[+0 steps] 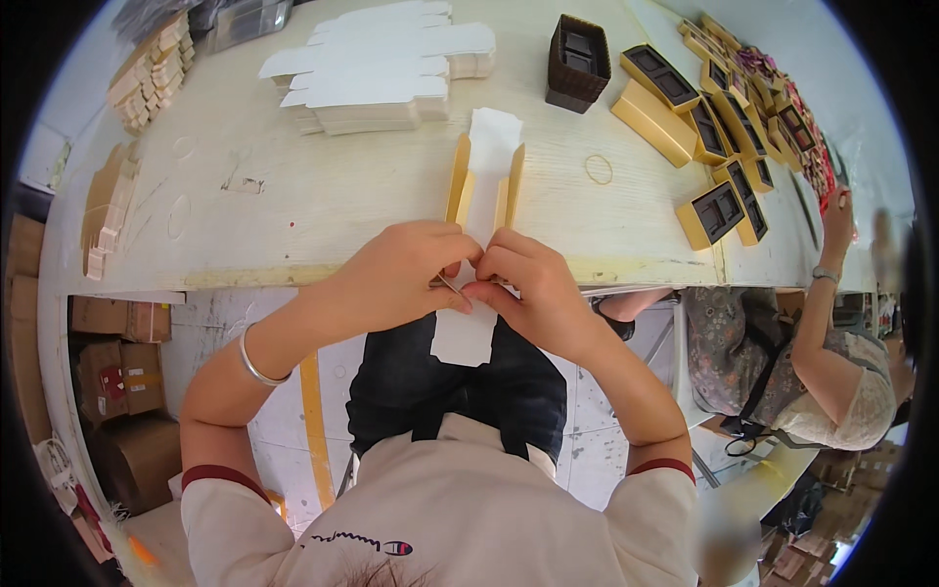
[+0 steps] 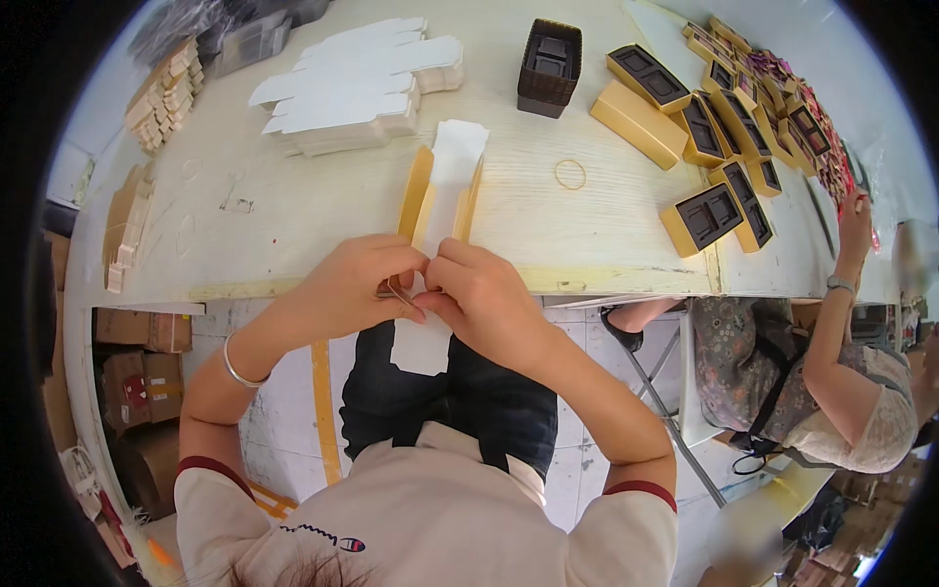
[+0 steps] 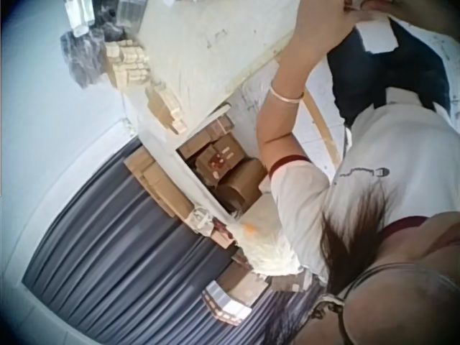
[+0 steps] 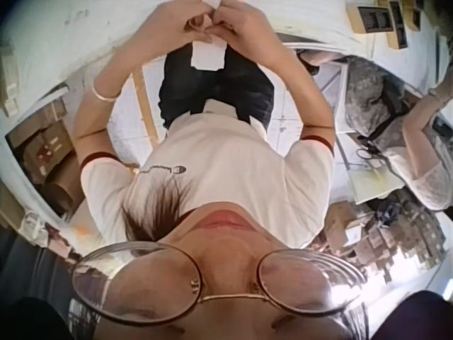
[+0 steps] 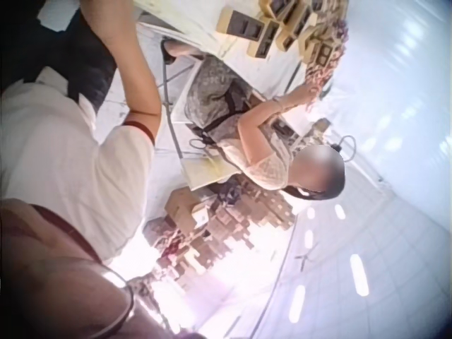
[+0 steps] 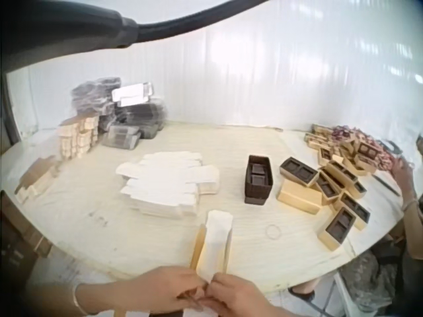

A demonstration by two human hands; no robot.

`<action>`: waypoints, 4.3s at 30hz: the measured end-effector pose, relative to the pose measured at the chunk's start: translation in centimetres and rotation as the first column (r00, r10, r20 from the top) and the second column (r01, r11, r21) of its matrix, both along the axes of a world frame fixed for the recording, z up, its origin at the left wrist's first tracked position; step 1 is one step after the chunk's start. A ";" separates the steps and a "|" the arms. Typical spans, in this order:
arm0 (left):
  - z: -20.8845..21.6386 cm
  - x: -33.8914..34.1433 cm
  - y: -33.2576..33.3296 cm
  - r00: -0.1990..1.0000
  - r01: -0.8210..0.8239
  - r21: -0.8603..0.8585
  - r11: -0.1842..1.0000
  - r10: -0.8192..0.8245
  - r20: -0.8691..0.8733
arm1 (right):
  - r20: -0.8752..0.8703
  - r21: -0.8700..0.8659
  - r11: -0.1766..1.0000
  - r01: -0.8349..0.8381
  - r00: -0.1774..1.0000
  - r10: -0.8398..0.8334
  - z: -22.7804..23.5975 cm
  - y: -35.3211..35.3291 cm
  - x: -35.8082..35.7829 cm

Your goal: The person folds flat white cardboard pieces into rectangular boxes and inserts black plastic trays into them. The person repeatedly picks up a flat piece, folds the sides, and places a tray inside before stacking the finished unit.

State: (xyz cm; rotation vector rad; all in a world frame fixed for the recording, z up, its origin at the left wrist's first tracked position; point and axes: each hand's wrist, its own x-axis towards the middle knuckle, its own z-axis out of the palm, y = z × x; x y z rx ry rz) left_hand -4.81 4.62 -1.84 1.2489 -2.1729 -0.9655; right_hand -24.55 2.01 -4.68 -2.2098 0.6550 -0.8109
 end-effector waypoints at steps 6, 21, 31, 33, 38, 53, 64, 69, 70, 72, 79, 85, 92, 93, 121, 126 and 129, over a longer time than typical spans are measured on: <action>-0.7 -0.4 0.3 0.999 -0.032 -0.118 0.992 0.033 0.004 | 0.025 0.297 0.954 -0.038 0.999 0.031 1.7 0.3 -0.7; -0.7 -1.0 0.4 0.998 -0.067 -0.113 0.991 0.064 -0.029 | 0.011 0.026 1.000 0.003 1.000 -0.003 1.0 1.1 -1.2; 0.2 -0.3 -0.6 0.972 0.052 0.357 0.933 0.034 -0.232 | 0.191 -0.279 0.955 0.097 0.981 -0.043 -2.2 1.1 -2.4; -0.9 0.3 -0.7 0.860 0.163 0.380 0.911 0.058 -0.506 | 0.267 -0.135 0.987 0.092 0.962 -0.053 -2.2 0.6 -2.2; -1.1 -0.1 0.0 0.950 0.083 0.144 0.986 -0.034 -0.310 | 0.305 0.283 0.946 0.157 0.921 -0.244 -1.6 1.2 -1.5; 0.9 -0.8 -0.7 0.985 -0.050 0.314 0.948 0.098 -0.139 | -0.022 -0.695 0.682 0.226 0.942 -0.334 -0.5 0.5 -1.7; -0.2 -2.3 1.4 0.974 -0.185 -0.116 0.976 0.166 -0.153 | -0.100 -0.586 0.807 0.070 0.982 -0.158 0.0 0.3 -1.2; -1.5 -1.9 1.7 0.982 -0.157 -0.419 0.894 0.186 0.029 | -0.239 -0.393 0.920 -0.005 0.966 -0.096 1.7 -0.2 -0.5; -1.4 -1.8 1.6 0.982 -0.144 -0.428 0.892 0.182 0.049 | -0.229 -0.363 0.932 -0.010 0.970 -0.079 1.8 -0.4 -0.6; -1.3 -1.6 1.5 0.980 -0.119 -0.445 0.888 0.177 0.089 | -0.195 -0.336 0.942 0.011 0.977 -0.081 2.0 -0.3 -0.8; -1.2 -1.4 1.4 0.988 -0.099 -0.394 0.914 0.137 0.069 | -0.142 -0.319 0.945 0.073 0.982 -0.124 0.9 0.4 -1.1; -0.6 -1.9 1.1 0.966 -0.046 -0.356 0.933 0.133 0.223 | -0.305 -0.037 0.999 -0.030 0.952 0.017 2.4 -1.5 -1.0; 0.2 -0.5 0.3 0.975 0.017 -0.236 0.972 0.036 0.221 | -0.315 -0.166 0.985 -0.044 0.949 -0.010 2.1 -0.8 -0.6; 0.3 -0.4 0.2 0.977 0.025 -0.227 0.974 0.025 0.214 | -0.283 -0.189 0.982 -0.020 0.958 -0.034 1.6 -0.5 -0.5; -1.7 2.7 -0.2 0.991 0.098 -0.401 0.911 -0.053 0.122 | -0.252 -0.289 0.952 -0.097 0.967 0.022 2.7 -2.5 -2.9; -0.9 2.4 -0.6 0.988 0.080 -0.296 0.952 -0.037 0.147 | -0.258 -0.199 0.962 -0.186 0.957 0.131 2.2 -3.1 -1.2; -0.7 1.5 -0.1 0.981 0.037 -0.328 0.944 0.028 0.191 | -0.203 -0.186 0.976 -0.113 0.976 0.074 1.5 -3.0 -0.3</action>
